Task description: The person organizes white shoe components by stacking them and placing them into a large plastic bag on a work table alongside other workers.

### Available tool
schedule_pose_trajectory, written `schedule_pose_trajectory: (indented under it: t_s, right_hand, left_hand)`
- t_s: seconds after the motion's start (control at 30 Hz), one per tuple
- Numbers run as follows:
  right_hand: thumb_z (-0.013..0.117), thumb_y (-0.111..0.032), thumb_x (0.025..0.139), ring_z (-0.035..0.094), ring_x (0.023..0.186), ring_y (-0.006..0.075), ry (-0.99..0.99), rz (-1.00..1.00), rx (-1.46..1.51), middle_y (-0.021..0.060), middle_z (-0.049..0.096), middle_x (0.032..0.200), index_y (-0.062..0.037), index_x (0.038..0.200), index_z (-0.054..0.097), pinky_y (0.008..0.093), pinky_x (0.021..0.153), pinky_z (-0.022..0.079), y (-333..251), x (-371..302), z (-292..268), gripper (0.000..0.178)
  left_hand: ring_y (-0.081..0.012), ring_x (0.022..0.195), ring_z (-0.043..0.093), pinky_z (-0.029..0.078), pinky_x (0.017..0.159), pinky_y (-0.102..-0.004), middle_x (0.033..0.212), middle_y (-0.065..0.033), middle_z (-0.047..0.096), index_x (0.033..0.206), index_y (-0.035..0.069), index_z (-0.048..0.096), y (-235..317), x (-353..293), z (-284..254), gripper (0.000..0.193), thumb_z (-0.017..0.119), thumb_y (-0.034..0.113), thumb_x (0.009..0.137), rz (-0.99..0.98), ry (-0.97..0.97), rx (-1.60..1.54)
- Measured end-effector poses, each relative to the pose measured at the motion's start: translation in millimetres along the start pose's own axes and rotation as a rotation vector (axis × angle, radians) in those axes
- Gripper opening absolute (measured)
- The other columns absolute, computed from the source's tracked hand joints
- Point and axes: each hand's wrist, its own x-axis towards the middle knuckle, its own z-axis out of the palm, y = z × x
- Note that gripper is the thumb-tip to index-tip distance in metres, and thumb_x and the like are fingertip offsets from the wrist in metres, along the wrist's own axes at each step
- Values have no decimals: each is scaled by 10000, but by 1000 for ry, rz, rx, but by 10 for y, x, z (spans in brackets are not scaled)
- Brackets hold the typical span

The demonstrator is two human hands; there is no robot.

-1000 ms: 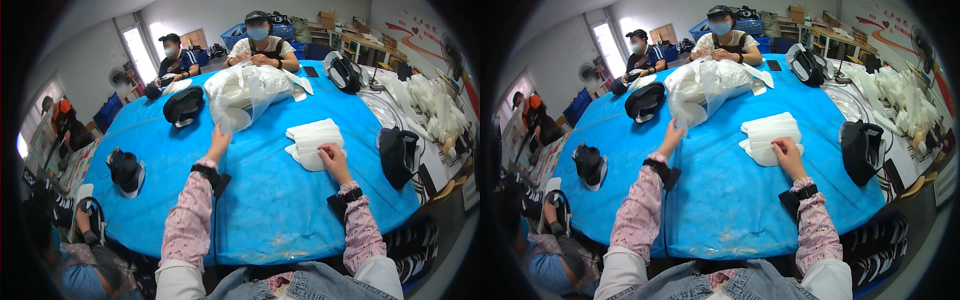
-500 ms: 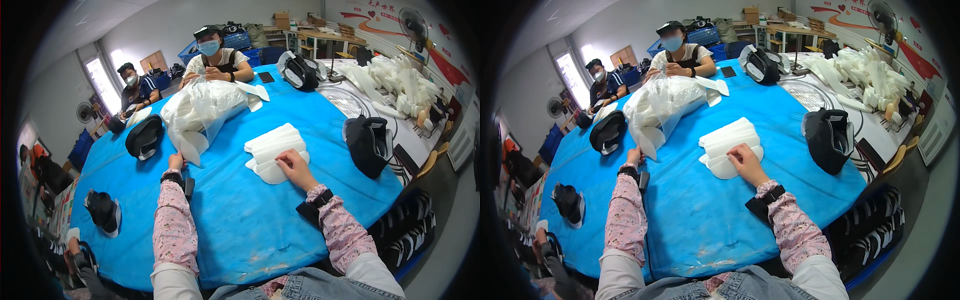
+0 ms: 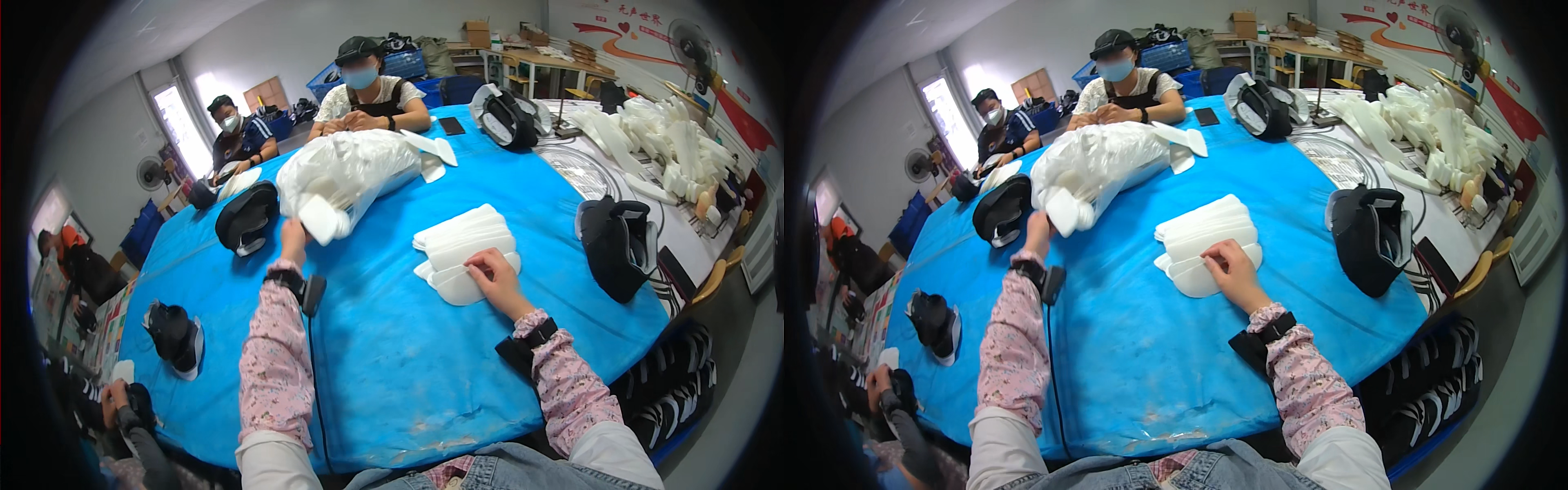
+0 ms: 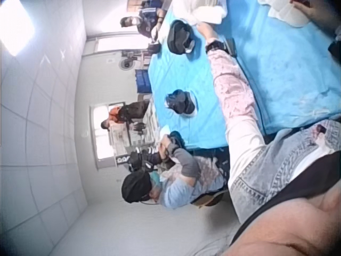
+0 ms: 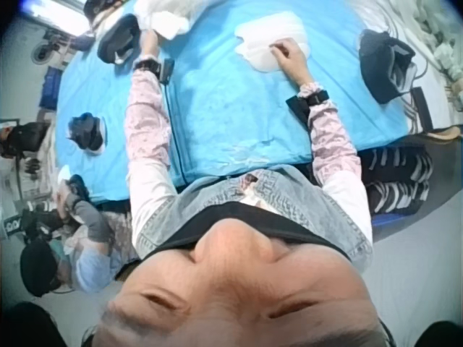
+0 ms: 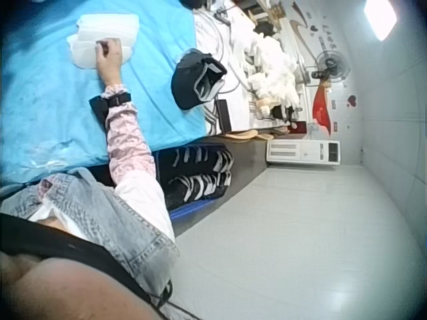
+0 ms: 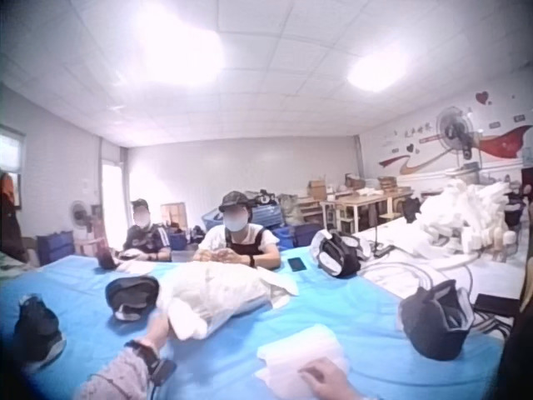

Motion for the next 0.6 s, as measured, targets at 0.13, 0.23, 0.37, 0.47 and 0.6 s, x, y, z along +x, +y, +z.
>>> schedule_pose_trajectory:
  t_s: [0.13,0.23,0.37,0.47,0.6]
  right_hand:
    - [539,-79,782,545,732,161,-16,76,3,70,502,878,-28,844,572,241,637,447,-11,-29,-119,86]
    - [539,-75,783,546,751,155,-30,94,19,66,502,889,-22,857,568,237,651,449,-9,-56,-112,96]
    - [536,-69,786,544,764,140,-57,99,79,54,501,887,-20,865,566,231,661,445,-97,-65,-23,98]
    - [531,-60,787,543,768,130,-31,134,66,51,502,882,-21,867,565,224,664,440,-37,-54,-108,95]
    - [531,-51,786,542,764,126,-31,121,110,51,505,879,-21,865,565,218,662,437,-15,-46,-68,91]
  left_hand:
    - [-232,760,572,505,708,-354,827,-116,563,921,-25,525,557,225,273,222,366,49,784,-114,-54,-274]
    - [-254,800,564,503,744,-369,874,-136,528,958,-52,464,752,388,399,241,315,-10,774,-23,-19,-387]
    - [-358,910,526,437,864,-449,934,-197,520,899,-90,461,1180,764,351,144,401,-1,802,111,-184,-610]
    - [-363,910,530,411,891,-461,944,-204,533,879,-86,477,1120,717,643,156,425,52,827,102,-105,-585]
    - [-338,863,558,462,823,-434,863,-156,559,845,-43,483,1050,565,417,112,418,44,815,106,-144,-504]
